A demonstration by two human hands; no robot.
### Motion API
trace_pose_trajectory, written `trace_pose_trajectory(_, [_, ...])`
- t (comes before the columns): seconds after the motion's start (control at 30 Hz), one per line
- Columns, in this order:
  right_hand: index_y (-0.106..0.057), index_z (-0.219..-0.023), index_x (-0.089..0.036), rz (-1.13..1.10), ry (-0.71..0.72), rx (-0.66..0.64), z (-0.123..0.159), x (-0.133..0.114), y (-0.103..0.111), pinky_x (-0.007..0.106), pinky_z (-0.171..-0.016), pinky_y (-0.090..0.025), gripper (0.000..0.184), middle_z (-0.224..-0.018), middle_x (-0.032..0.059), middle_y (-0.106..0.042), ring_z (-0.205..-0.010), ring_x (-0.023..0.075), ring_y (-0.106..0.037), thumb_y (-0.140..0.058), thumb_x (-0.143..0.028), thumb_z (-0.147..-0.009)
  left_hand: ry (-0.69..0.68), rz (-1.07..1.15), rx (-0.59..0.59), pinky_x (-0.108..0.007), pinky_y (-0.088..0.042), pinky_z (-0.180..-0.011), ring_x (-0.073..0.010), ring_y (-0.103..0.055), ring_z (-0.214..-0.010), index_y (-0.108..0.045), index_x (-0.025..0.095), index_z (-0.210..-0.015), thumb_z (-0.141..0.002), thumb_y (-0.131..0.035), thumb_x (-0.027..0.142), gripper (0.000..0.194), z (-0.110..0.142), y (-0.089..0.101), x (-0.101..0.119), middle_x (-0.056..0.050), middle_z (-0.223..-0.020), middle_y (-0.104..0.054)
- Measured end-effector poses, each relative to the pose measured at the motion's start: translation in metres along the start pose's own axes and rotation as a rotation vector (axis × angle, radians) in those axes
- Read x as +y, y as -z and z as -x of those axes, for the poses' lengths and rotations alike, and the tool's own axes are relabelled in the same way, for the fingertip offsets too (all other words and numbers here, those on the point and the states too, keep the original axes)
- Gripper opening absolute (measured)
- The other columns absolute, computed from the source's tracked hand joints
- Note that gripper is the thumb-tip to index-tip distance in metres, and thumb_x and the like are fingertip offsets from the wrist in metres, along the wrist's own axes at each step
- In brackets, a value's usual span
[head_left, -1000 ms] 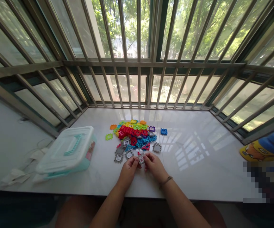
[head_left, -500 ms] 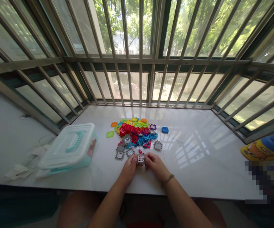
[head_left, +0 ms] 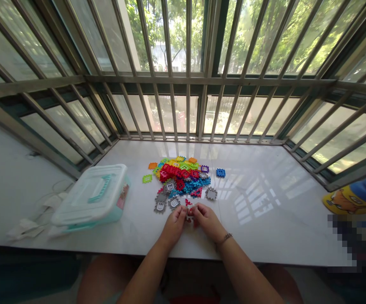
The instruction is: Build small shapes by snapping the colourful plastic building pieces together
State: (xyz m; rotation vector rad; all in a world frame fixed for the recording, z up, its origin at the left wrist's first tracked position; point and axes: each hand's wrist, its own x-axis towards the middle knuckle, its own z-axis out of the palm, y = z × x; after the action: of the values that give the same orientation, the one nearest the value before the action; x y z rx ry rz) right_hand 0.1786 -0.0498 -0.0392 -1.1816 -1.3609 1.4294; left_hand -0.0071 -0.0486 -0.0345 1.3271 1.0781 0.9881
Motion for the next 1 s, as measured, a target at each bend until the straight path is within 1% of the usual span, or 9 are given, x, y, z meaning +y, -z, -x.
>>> trace_pose_trajectory(0.17, [-0.066, -0.094, -0.021, 0.034, 0.019, 0.011, -0.001, 0.004, 0.001, 0.029, -0.06, -0.051, 0.059, -0.079, 0.001, -0.07, -0.061, 0.0163, -0.064, -0.057, -0.078, -0.105, 0.023, -0.021, 0.026, -0.031, -0.05, -0.081, -0.0203, -0.062, -0.083, -0.068, 0.02, -0.092, -0.104, -0.055, 0.072, 0.055, -0.001, 0.001, -0.007, -0.002, -0.086, -0.069])
trace_pose_trajectory(0.3, [-0.064, -0.095, -0.023, 0.007, 0.023, -0.022, 0.0, 0.004, 0.0, 0.029, -0.059, -0.051, 0.05, -0.079, 0.0, -0.069, -0.062, 0.0168, -0.064, -0.065, -0.073, -0.103, 0.066, 0.071, 0.048, -0.032, -0.054, -0.076, -0.021, -0.066, -0.078, -0.071, 0.02, -0.093, -0.1, -0.055, 0.08, 0.062, -0.003, -0.001, -0.014, -0.004, -0.085, -0.072])
trace_pose_trajectory(0.43, [-0.063, -0.095, -0.024, 0.017, 0.043, -0.056, 0.003, 0.001, 0.001, 0.028, -0.059, -0.048, 0.036, -0.079, -0.0001, -0.069, -0.063, 0.0169, -0.064, -0.073, -0.057, -0.101, 0.118, 0.179, 0.034, -0.031, -0.058, -0.069, -0.0193, -0.067, -0.072, -0.07, 0.02, -0.09, -0.088, -0.077, 0.075, 0.056, -0.006, -0.002, -0.015, -0.004, -0.084, -0.074])
trace_pose_trajectory(0.53, [-0.067, -0.109, -0.024, -0.054, 0.044, -0.083, 0.004, 0.001, 0.004, 0.029, -0.064, -0.051, 0.027, -0.085, -0.0005, -0.07, -0.068, 0.0171, -0.065, -0.076, -0.047, -0.098, 0.113, 0.257, 0.048, -0.03, -0.061, -0.072, -0.018, -0.069, -0.075, -0.068, 0.02, -0.09, -0.084, -0.087, 0.066, 0.05, -0.006, -0.002, -0.016, -0.002, -0.085, -0.075])
trace_pose_trajectory(0.6, [-0.068, -0.126, -0.026, -0.142, 0.032, -0.12, 0.003, 0.003, 0.007, 0.03, -0.067, -0.054, 0.038, -0.088, -0.0005, -0.071, -0.07, 0.0177, -0.066, -0.076, -0.048, -0.097, 0.112, 0.304, 0.074, -0.032, -0.063, -0.076, -0.0183, -0.072, -0.08, -0.068, 0.02, -0.092, -0.084, -0.088, 0.064, 0.049, -0.006, -0.001, -0.016, -0.003, -0.088, -0.076])
trace_pose_trajectory(0.67, [-0.067, -0.136, -0.026, -0.186, 0.026, -0.13, 0.002, 0.006, 0.008, 0.032, -0.067, -0.056, 0.049, -0.091, 0.0007, -0.072, -0.069, 0.0183, -0.066, -0.075, -0.056, -0.098, 0.113, 0.335, 0.103, -0.034, -0.065, -0.081, -0.0189, -0.073, -0.083, -0.067, 0.019, -0.093, -0.083, -0.09, 0.063, 0.05, -0.005, -0.002, -0.018, -0.004, -0.091, -0.076])
trace_pose_trajectory(0.8, [-0.071, -0.128, -0.024, -0.152, 0.039, -0.035, -0.001, 0.01, 0.006, 0.033, -0.063, -0.057, 0.054, -0.091, 0.0028, -0.073, -0.065, 0.018, -0.066, -0.073, -0.069, -0.098, 0.088, 0.337, 0.137, -0.033, -0.065, -0.083, -0.0185, -0.074, -0.086, -0.067, 0.019, -0.097, -0.081, -0.093, 0.06, 0.051, -0.005, -0.004, -0.019, -0.003, -0.092, -0.075])
trace_pose_trajectory(0.9, [-0.072, -0.125, -0.025, -0.153, 0.037, 0.033, -0.002, 0.011, 0.004, 0.035, -0.063, -0.057, 0.052, -0.087, 0.0023, -0.073, -0.065, 0.0192, -0.066, -0.075, -0.068, -0.097, 0.065, 0.311, 0.145, -0.031, -0.063, -0.081, -0.0175, -0.073, -0.085, -0.066, 0.02, -0.099, -0.079, -0.094, 0.059, 0.052, -0.006, -0.006, -0.018, -0.002, -0.093, -0.074])
trace_pose_trajectory(1.0, [-0.072, -0.129, -0.026, -0.141, 0.033, 0.06, -0.003, 0.013, 0.004, 0.036, -0.065, -0.058, 0.051, -0.088, 0.0025, -0.074, -0.066, 0.0205, -0.068, -0.076, -0.066, -0.096, 0.052, 0.291, 0.139, -0.031, -0.062, -0.081, -0.0171, -0.073, -0.083, -0.065, 0.02, -0.1, -0.08, -0.094, 0.059, 0.052, -0.006, -0.006, -0.02, -0.002, -0.093, -0.073])
